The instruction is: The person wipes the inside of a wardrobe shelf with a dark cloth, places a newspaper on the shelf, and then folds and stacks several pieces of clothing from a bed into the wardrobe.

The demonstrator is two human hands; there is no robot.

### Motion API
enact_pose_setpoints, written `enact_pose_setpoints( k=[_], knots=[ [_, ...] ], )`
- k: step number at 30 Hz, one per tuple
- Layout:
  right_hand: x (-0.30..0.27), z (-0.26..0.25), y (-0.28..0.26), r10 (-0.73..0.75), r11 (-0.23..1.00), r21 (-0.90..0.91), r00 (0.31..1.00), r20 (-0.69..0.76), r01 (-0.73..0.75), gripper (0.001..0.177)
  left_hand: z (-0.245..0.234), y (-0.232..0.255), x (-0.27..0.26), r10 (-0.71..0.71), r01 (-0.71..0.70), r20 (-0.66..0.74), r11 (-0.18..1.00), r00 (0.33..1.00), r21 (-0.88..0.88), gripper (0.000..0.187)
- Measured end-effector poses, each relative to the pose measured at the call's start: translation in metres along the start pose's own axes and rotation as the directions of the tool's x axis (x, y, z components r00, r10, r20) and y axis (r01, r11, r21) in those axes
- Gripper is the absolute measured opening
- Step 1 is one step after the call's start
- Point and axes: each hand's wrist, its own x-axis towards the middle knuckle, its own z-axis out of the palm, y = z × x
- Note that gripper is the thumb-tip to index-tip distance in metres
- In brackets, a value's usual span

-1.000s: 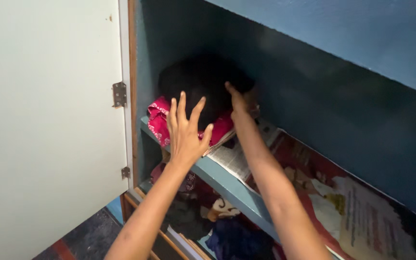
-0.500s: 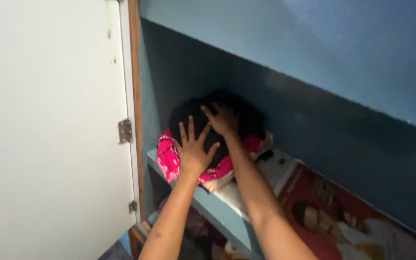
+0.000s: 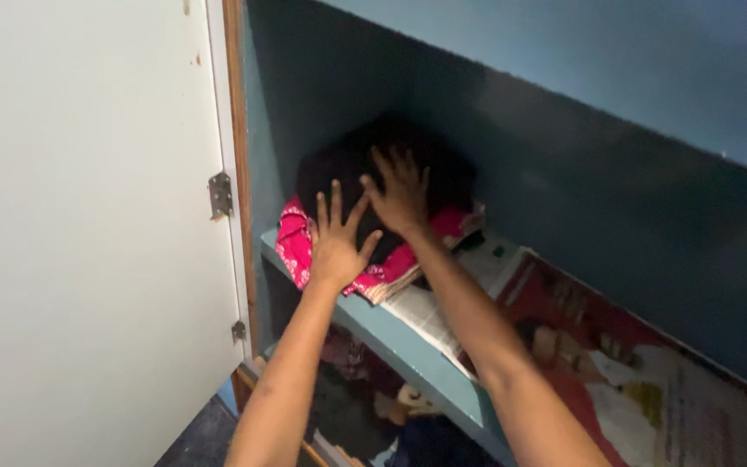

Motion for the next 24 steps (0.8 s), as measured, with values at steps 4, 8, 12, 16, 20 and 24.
enact_pose_setpoints(
  k=[4,8,12,16,20,24],
  knots=[
    [-0.021,-0.026,-0.011,0.074,0.994,0.088,0.994,-0.077,-0.067,0.068,-0.016,0.005,-0.032,-0.003,-0.009,-0.140,0.996,0.990,-0.084,0.080],
    [-0.050,-0.049,-0.038,0.013,1.000,0.013,0.999,0.035,-0.013,0.090,-0.026,0.004,-0.041,-0.014,0.016,-0.119,1.000,0.993,0.013,0.100],
    [-0.056,-0.044,-0.020,-0.026,1.000,-0.010,0.987,0.158,0.028,0.097,-0.023,0.006,-0.041,-0.035,0.032,0.030,0.995,0.999,0.092,0.107],
    [-0.026,-0.035,0.005,0.078,0.996,0.013,0.968,0.238,-0.084,0.095,-0.028,0.013,-0.036,-0.077,0.056,0.131,0.986,0.988,0.159,0.099],
    [0.018,-0.048,0.027,0.011,0.992,0.106,0.867,0.498,-0.073,0.105,-0.026,0.009,-0.034,-0.066,0.022,0.180,0.972,0.981,0.233,0.095],
    [0.019,-0.056,0.012,0.157,0.987,-0.068,0.957,0.246,-0.145,0.081,-0.024,0.008,-0.036,-0.062,0.023,0.166,0.975,0.984,0.223,0.094]
  ],
)
